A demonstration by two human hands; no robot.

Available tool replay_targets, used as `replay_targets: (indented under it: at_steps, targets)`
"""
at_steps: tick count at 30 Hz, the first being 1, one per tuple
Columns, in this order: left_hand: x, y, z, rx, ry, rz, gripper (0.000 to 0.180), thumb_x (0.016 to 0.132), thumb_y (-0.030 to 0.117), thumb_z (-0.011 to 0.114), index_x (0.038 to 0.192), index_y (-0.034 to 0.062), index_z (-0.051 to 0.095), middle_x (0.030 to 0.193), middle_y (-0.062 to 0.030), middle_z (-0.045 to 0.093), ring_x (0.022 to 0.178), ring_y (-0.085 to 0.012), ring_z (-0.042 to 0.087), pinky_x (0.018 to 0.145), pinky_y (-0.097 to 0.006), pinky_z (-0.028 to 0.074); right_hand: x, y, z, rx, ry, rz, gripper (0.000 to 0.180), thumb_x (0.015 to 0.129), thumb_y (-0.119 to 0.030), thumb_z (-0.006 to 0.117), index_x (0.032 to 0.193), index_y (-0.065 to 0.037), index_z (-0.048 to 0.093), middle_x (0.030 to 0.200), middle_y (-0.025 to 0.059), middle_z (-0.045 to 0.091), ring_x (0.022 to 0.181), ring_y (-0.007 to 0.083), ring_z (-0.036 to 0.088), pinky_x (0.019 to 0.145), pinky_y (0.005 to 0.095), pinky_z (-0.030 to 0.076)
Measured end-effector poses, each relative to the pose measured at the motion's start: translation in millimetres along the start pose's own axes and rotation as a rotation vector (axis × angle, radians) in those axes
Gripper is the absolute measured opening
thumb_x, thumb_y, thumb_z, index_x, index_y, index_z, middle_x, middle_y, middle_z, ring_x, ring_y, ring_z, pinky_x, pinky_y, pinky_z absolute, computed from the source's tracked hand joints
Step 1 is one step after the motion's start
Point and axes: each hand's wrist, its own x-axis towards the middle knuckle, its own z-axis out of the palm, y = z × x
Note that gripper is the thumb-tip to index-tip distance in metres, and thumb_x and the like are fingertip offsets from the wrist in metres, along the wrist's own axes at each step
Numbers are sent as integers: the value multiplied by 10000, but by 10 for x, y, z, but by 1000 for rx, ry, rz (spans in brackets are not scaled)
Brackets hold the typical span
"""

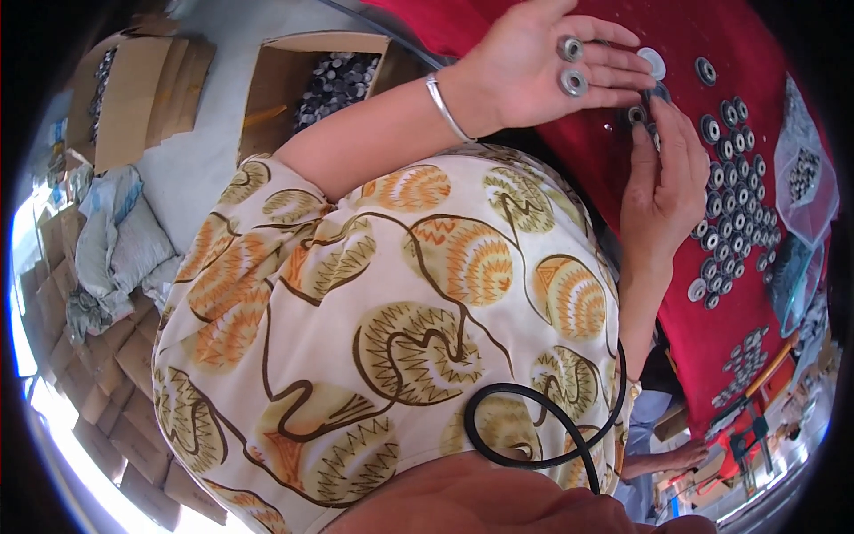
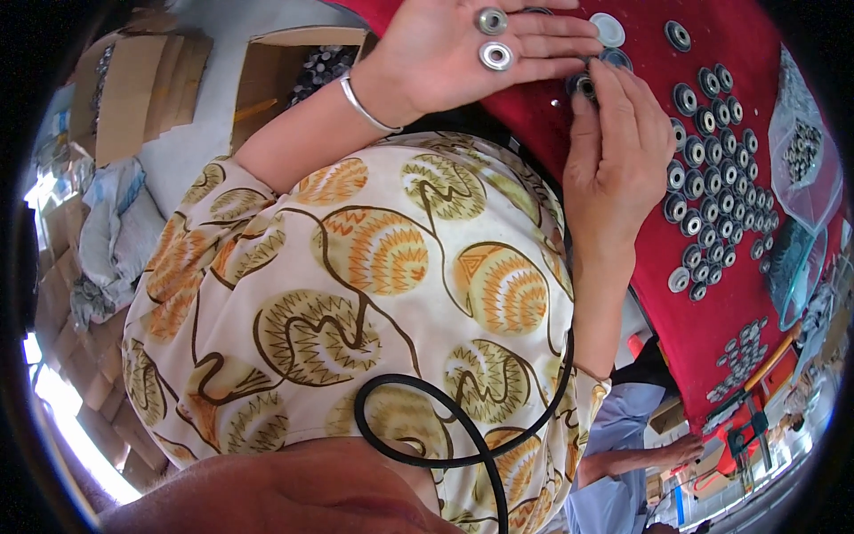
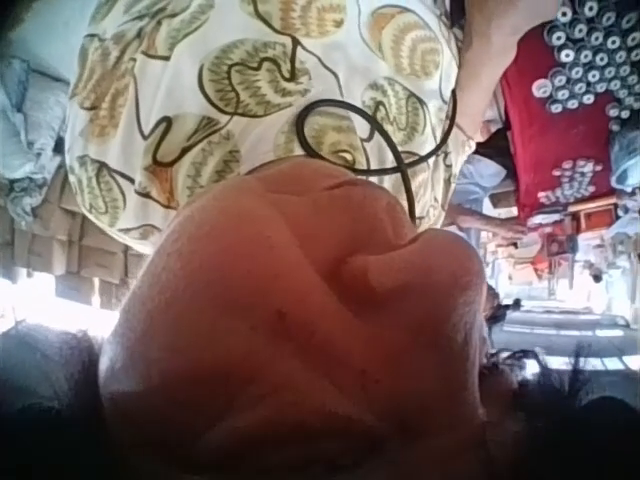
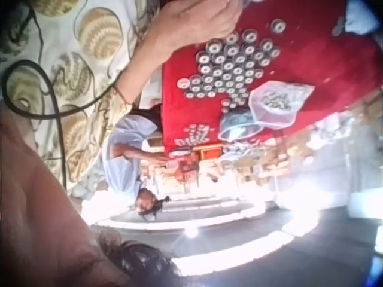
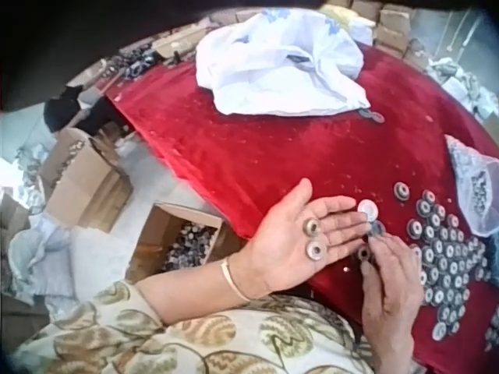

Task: The person assembles small wheel parts by hand, inserting metal bearings into round plastic housings on a table, then pours additional housings from a bag to fit more bearings into them.

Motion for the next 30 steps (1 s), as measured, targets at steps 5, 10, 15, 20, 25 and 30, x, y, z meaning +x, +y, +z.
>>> replay_targets:
  at_steps: [5,10,15,20,25,30]
  targets:
    - [59,-118,81,51,17,56,649,1028,549,354,1235,-33,552,1269,-187,604,1226,-329,550,1088,-442,415,239,-246,98,131,-93,-159,300,804,-142,759,1090,-75,696,1019,73,677,967,263,618,886,384,440]
    - [105,-231,-59,285,131,246,568,1030,446,381,1218,-57,565,1245,-201,630,1198,-303,592,1027,-422,459,237,-228,85,188,-154,-64,283,794,-125,762,1064,-74,693,1013,76,680,958,258,621,877,372,450]
    - [52,108,-50,37,81,214,556,1047,464,378,1173,-35,590,1243,-198,616,1217,-333,555,1105,-464,404,233,198,-52,95,54,290,212,850,-69,723,1058,-45,686,1001,107,700,940,267,650,831,341,503]
    - [87,171,-114,20,68,219,516,1046,423,405,1159,-40,601,1238,-213,618,1233,-341,548,1114,-474,398,249,328,16,-8,-31,123,209,838,-32,701,1047,-39,687,994,127,691,928,296,645,842,374,502]
    - [147,160,-150,0,17,209,521,1042,428,413,1158,-43,604,1241,-217,617,1239,-345,545,1114,-483,394,253,353,100,-27,-22,84,200,824,-18,704,1024,-28,690,998,136,691,950,303,650,857,383,503]
    - [149,174,-119,23,48,204,530,1044,436,405,1159,-41,604,1244,-219,614,1241,-347,543,1114,-483,392,226,373,75,-17,-12,123,197,836,-40,704,1034,-34,701,1029,126,698,999,304,655,909,380,487]
